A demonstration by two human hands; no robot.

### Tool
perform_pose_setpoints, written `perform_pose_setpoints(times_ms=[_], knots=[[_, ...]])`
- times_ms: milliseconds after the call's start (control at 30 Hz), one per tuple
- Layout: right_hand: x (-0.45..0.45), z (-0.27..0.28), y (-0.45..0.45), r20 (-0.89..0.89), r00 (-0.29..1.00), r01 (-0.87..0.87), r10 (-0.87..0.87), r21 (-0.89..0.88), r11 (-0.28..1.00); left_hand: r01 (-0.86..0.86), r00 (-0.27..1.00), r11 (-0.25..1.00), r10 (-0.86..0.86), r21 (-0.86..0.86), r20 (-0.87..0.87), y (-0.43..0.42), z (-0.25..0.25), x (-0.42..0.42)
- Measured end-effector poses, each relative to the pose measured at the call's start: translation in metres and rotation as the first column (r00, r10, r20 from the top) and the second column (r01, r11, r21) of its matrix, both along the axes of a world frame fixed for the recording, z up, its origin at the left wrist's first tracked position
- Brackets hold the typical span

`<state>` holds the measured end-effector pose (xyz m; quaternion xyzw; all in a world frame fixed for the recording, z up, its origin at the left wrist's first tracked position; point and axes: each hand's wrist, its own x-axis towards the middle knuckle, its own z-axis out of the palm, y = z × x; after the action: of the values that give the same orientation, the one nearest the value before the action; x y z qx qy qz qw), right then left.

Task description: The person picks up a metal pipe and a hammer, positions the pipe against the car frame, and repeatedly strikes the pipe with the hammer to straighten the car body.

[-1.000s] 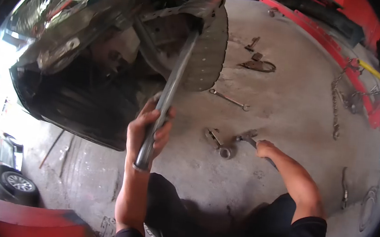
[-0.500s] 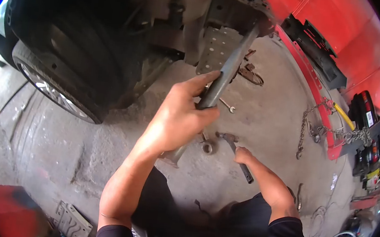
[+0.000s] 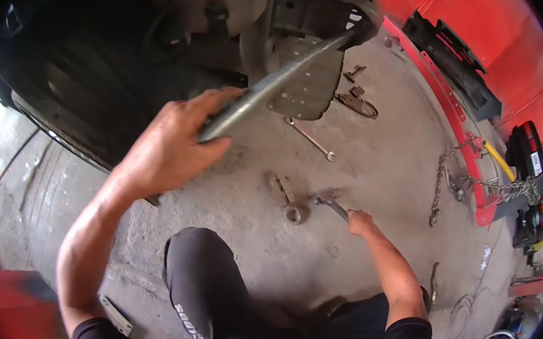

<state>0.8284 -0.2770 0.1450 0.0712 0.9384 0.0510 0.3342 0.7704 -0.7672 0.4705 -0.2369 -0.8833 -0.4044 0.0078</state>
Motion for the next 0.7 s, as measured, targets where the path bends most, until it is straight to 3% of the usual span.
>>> perform_pose_setpoints(times_ms=[33, 100, 167, 233, 400, 500, 700], knots=[[-0.004, -0.003, 0.005, 0.008, 1.000, -0.025, 0.025, -0.010, 1.000, -0.010, 1.000, 0.996, 0.011, -0.083, 0.004, -0.004, 0.010, -0.001], [-0.015, -0.003, 0.005, 0.093, 0.994, -0.055, 0.056, -0.006, 0.998, -0.025, 0.934, 0.963, -0.073, -0.268, -0.348, -0.013, 0.006, -0.012], [-0.037, 0.021, 0.001, 0.253, 0.966, -0.067, 0.063, 0.010, 0.998, -0.149, 0.939, 0.935, 0.033, -0.320, -0.341, -0.008, 0.016, -0.010], [-0.047, 0.009, 0.011, -0.048, 0.984, -0.172, 0.172, 0.020, 0.985, -0.343, 0.897, 0.827, 0.147, -0.446, -0.417, -0.002, 0.026, -0.006], [-0.061, 0.021, 0.028, -0.244, 0.906, -0.361, 0.346, -0.016, 0.933, -0.413, 0.887, 0.801, 0.246, -0.432, -0.392, 0.017, 0.037, -0.004], [-0.057, 0.028, 0.040, -0.128, 0.934, -0.343, 0.333, -0.068, 0.937, -0.464, 0.857, 0.776, 0.273, -0.426, -0.437, 0.017, 0.027, -0.008], [-0.049, -0.001, 0.074, -0.179, 0.944, -0.296, 0.278, -0.084, 0.952, -0.534, 0.810, 0.706, 0.270, -0.465, -0.521, 0.039, 0.032, 0.000]])
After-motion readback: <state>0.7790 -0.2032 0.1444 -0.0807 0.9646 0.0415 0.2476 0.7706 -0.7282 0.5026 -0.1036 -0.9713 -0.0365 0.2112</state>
